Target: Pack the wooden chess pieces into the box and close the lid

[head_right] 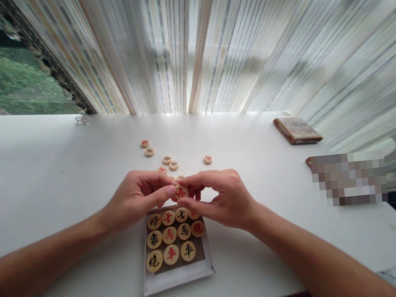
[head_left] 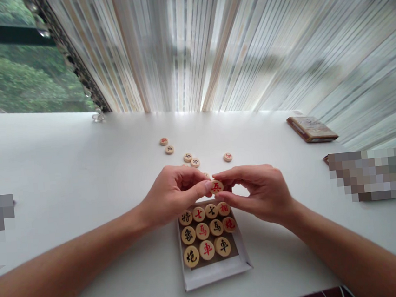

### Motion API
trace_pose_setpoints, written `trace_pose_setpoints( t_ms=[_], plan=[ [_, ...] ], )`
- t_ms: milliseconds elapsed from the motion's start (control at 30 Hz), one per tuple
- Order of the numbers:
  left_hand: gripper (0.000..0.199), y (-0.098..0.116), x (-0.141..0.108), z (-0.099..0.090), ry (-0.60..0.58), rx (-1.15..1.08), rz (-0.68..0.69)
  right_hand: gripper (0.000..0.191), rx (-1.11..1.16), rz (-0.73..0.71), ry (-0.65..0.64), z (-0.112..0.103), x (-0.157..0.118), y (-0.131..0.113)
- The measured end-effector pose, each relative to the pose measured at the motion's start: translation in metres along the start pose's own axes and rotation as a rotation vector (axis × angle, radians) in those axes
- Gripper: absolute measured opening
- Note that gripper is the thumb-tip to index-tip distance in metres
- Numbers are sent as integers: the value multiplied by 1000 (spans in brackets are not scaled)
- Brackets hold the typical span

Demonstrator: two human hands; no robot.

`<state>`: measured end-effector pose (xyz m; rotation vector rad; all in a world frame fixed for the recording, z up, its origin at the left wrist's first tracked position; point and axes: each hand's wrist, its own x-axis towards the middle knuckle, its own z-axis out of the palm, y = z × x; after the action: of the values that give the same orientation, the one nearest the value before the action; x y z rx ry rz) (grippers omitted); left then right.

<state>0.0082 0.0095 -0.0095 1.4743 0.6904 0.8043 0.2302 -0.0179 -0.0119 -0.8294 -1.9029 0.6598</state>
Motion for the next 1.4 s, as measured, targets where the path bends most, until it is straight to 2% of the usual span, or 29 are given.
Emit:
trace_pose_setpoints(
  t_ms=[167, 333, 700, 1000, 1267, 1400],
  plan=[
    [17, 1, -1, -1, 54, 51, 69, 19, 277, 209, 29, 3, -1, -2],
    [21, 0, -4, -1, 89, 185, 130, 14, 410, 333, 49, 5, 1, -5],
    [12, 1, -7, 6, 118, 123, 196, 18, 484, 363, 94, 7, 2, -7],
    [20, 2, -4, 8, 126, -63, 82, 23, 578, 487, 119, 6, 0, 0],
    [31, -1, -4, 7, 120, -154, -4, 27, 611, 496, 131, 7, 1, 1],
    [31, 0, -5, 8, 102, -164, 17, 26, 614, 496, 115, 6, 1, 0]
  ],
)
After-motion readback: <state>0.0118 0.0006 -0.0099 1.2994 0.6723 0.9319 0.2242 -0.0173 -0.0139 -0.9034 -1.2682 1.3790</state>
